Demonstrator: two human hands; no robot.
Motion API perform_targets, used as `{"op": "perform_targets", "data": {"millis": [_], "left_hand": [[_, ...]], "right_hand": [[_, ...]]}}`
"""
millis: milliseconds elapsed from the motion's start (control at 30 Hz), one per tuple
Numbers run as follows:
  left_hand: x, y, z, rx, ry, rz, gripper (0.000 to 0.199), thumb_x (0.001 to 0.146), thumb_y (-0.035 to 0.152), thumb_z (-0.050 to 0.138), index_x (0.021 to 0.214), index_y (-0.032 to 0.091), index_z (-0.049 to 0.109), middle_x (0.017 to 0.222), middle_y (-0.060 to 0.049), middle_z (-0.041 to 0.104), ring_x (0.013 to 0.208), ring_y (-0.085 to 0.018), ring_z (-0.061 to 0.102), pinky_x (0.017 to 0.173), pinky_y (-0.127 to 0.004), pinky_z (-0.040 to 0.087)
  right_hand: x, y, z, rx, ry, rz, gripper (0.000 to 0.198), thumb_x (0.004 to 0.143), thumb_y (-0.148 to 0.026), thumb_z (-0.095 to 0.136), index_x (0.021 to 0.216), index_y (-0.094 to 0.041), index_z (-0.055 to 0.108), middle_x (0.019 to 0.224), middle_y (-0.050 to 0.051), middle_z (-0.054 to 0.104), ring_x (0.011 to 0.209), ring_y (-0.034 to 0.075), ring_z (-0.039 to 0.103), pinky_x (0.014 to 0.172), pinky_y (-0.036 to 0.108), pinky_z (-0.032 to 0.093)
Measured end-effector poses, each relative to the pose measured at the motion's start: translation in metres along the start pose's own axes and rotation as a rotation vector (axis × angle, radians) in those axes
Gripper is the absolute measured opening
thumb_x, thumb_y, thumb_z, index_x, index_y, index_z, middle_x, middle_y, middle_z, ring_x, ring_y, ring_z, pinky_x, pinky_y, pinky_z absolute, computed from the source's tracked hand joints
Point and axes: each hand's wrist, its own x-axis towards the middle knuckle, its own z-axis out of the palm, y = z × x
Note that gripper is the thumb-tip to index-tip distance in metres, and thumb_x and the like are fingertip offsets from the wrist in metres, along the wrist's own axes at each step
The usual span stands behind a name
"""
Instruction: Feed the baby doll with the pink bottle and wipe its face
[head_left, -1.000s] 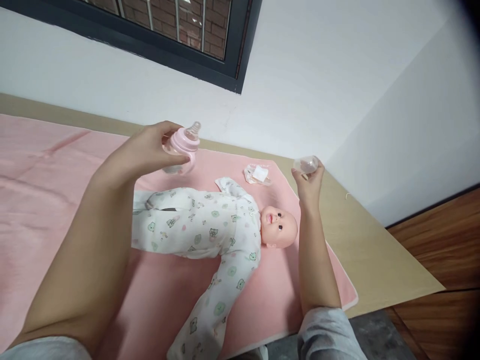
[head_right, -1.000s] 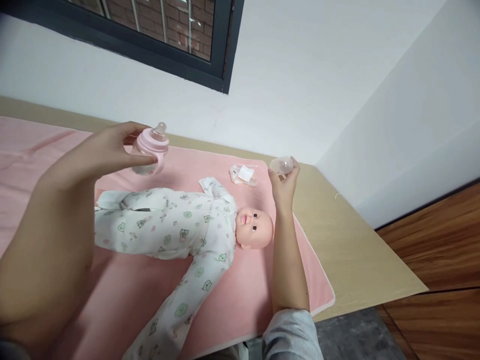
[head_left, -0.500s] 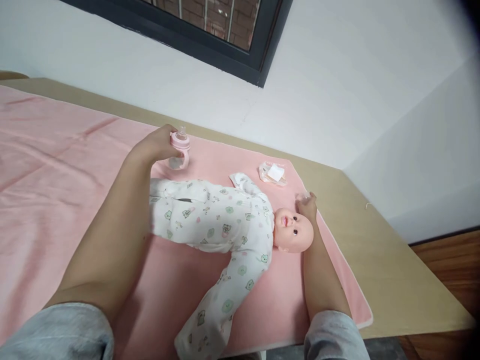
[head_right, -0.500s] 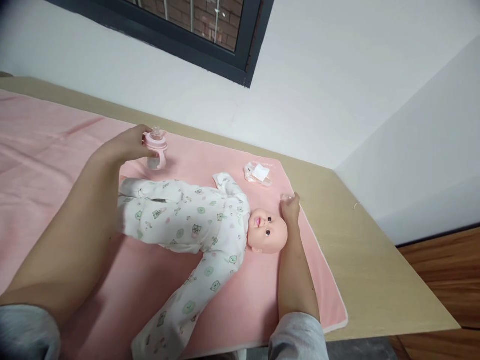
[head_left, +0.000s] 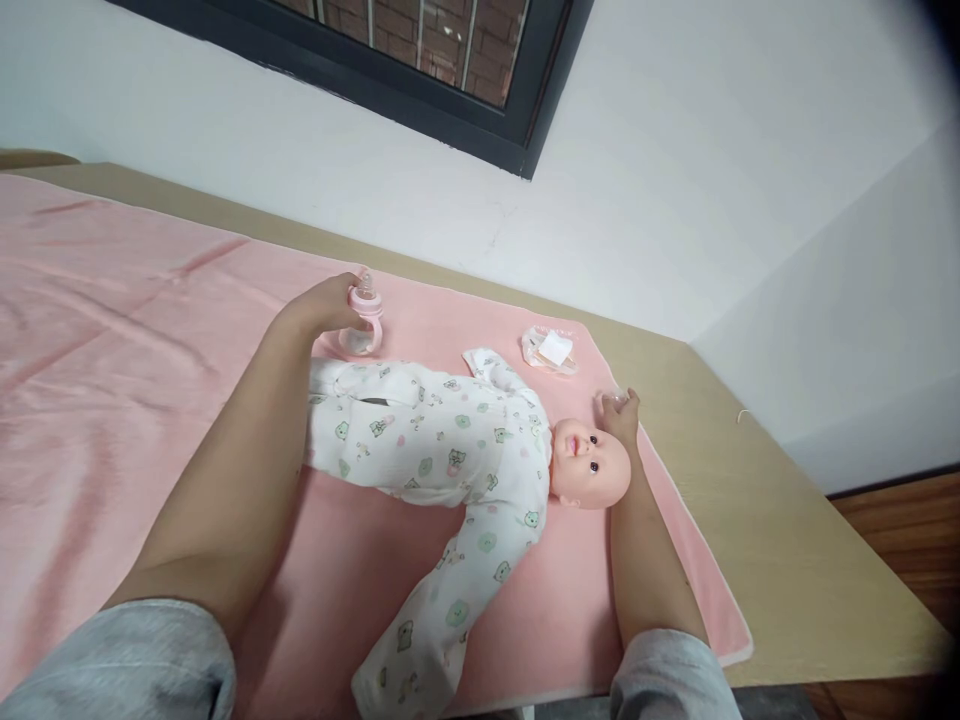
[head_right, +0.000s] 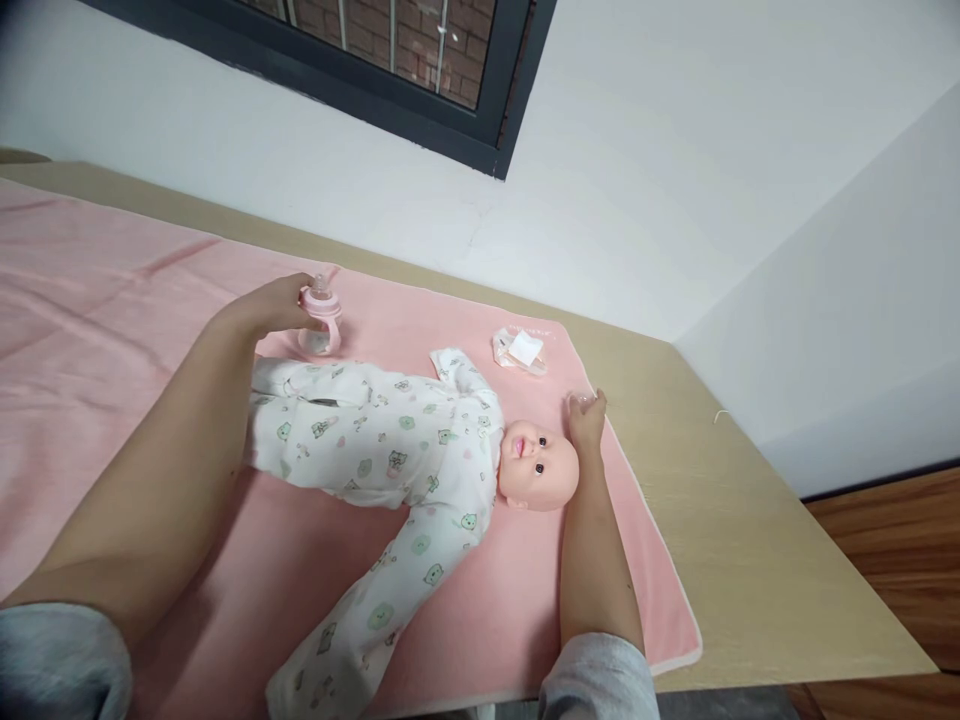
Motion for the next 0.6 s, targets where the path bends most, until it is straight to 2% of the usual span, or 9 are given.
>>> {"op": "perform_targets", "data": {"millis": [100, 300, 467, 600], "left_hand": [[0.002, -0.001, 0.002, -0.004, -0.03, -0.012, 0.056, 0.075, 0.014, 0.069, 0.127, 0.01, 0.048, 0.119, -0.01, 0.063, 0.102, -0.022, 0.06, 0.082, -0.028, 0.047], [0.007, -0.006, 0.006, 0.023, -0.025, -0.082, 0.066, 0.073, 0.013, 0.071, 0.132, 0.007, 0.042, 0.124, -0.015, 0.059, 0.103, -0.027, 0.059, 0.083, -0.032, 0.047], [0.009, -0.01, 0.005, 0.013, -0.053, -0.088, 0.062, 0.073, 0.014, 0.07, 0.129, 0.008, 0.044, 0.117, -0.014, 0.062, 0.097, -0.025, 0.061, 0.075, -0.028, 0.046], [0.01, -0.015, 0.003, -0.017, -0.067, -0.064, 0.065, 0.069, 0.018, 0.072, 0.128, 0.01, 0.046, 0.116, -0.012, 0.062, 0.097, -0.023, 0.061, 0.076, -0.025, 0.046]], "right_hand": [[0.0, -0.001, 0.0, 0.009, 0.002, 0.0, 0.088, 0.077, -0.048, 0.053, 0.146, -0.001, 0.026, 0.143, 0.028, 0.042, 0.134, 0.032, 0.044, 0.113, 0.043, 0.031], [0.0, 0.001, 0.001, 0.027, 0.006, -0.004, 0.085, 0.077, -0.05, 0.052, 0.144, -0.003, 0.028, 0.146, 0.026, 0.039, 0.136, 0.031, 0.041, 0.114, 0.043, 0.03], [0.001, 0.003, 0.002, 0.022, 0.013, -0.017, 0.084, 0.077, -0.051, 0.051, 0.142, -0.003, 0.03, 0.145, 0.027, 0.039, 0.136, 0.031, 0.041, 0.114, 0.044, 0.029], [0.001, 0.002, 0.002, 0.03, 0.01, -0.007, 0.082, 0.078, -0.05, 0.05, 0.143, -0.005, 0.029, 0.146, 0.026, 0.039, 0.135, 0.03, 0.041, 0.114, 0.044, 0.029]]}}
